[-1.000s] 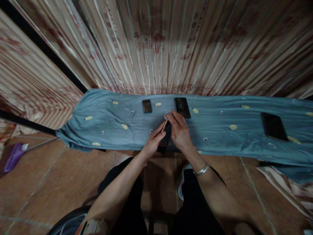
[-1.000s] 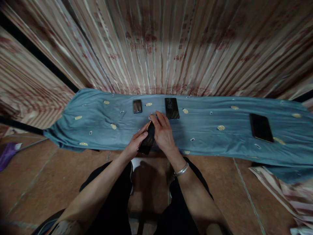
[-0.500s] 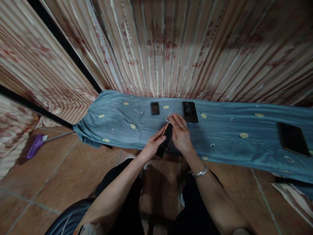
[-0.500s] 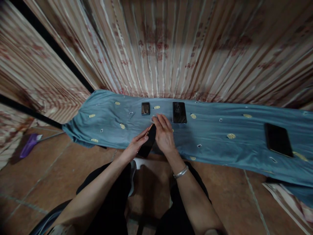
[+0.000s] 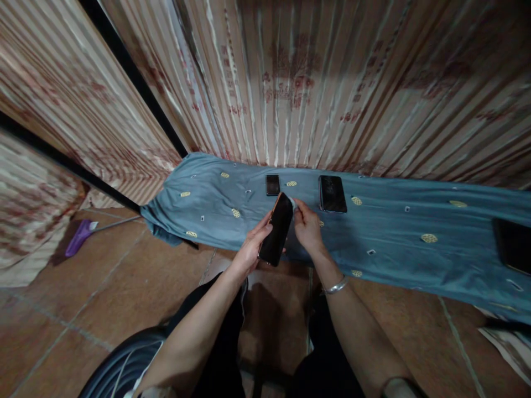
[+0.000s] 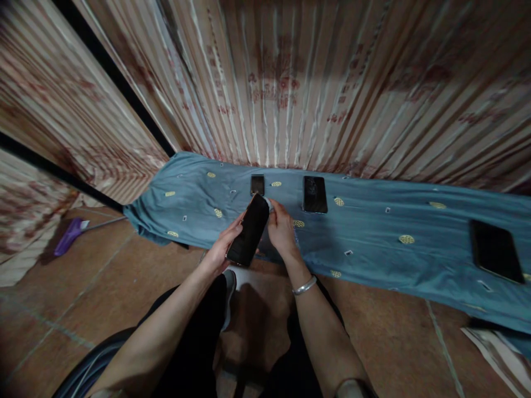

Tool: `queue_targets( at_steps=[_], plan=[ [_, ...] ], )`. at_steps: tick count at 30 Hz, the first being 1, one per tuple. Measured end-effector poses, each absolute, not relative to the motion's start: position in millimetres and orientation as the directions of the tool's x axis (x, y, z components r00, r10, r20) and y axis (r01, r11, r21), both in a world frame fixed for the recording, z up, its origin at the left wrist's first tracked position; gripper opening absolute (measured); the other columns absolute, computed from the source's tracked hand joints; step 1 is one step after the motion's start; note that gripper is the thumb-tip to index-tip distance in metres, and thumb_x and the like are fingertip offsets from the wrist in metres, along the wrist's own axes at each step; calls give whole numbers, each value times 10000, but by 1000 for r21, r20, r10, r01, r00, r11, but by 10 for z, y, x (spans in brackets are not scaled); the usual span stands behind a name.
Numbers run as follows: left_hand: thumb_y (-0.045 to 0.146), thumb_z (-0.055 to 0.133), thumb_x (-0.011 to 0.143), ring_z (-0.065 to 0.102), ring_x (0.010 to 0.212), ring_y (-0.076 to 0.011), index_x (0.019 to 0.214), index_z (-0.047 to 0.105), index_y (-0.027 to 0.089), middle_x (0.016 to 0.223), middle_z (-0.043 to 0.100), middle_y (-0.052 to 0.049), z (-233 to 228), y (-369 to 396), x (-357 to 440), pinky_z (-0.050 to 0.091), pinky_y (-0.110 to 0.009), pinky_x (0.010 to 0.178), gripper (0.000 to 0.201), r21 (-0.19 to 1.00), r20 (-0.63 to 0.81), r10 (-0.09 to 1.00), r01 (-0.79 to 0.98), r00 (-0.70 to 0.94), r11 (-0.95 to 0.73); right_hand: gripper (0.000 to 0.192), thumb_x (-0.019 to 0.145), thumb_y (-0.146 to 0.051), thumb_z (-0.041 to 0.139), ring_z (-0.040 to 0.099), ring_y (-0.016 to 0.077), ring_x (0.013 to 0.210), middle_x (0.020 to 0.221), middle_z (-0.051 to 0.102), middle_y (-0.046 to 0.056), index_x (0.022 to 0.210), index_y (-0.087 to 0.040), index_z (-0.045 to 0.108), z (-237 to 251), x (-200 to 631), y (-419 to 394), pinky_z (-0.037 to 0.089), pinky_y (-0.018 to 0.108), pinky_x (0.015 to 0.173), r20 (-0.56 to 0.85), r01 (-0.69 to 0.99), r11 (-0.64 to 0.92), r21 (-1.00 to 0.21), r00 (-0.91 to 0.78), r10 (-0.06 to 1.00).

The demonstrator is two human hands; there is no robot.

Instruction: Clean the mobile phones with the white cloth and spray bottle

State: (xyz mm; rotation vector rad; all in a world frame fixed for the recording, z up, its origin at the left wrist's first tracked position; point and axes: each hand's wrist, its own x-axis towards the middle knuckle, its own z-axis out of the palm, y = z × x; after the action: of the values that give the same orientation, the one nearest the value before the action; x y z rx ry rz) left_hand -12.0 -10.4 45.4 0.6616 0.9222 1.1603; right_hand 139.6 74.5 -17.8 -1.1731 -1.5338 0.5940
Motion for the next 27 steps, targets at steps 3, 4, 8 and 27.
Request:
queue_targets(
  at_steps=[3,4,8,27],
  plan=[
    [355,719,828,729,1049,-279,1445,542,266,1230,731,-96,506,-81,-117,617,-465,890,648,794,-254,959,-539,129,283,355,860,-356,492,679,239,972,1029,765,49,1102,-209,706,-186,1330,766,527,398,920,279,112,266,-958,121,953],
    [349,705,838,725,1063,-280,1452,531,270,1237,729,-95,524,-69,-111,608,-482,911,643,778,-252,959,-562,128,280,352,842,-382,506,675,224,926,980,761,37,1069,-208,710,-177,1310,763,527,372,885,221,22,220,-975,123,968],
    [320,642,876,712,1096,-274,1468,503,306,1276,715,-75,571,-27,-68,583,-514,954,608,742,-250,961,-613,122,271,320,777,-451,559,614,167,736,799,700,-2,923,-206,704,-101,1269,712,495,277,718,111,-152,123,-981,90,990],
    [247,581,911,662,1177,-201,1310,642,194,1248,734,-54,408,92,-86,488,-304,1035,407,722,-219,972,-684,-86,102,262,790,-378,574,687,207,861,845,752,0,908,-234,758,-187,1219,507,527,346,854,78,32,78,-996,10,997]
  ],
)
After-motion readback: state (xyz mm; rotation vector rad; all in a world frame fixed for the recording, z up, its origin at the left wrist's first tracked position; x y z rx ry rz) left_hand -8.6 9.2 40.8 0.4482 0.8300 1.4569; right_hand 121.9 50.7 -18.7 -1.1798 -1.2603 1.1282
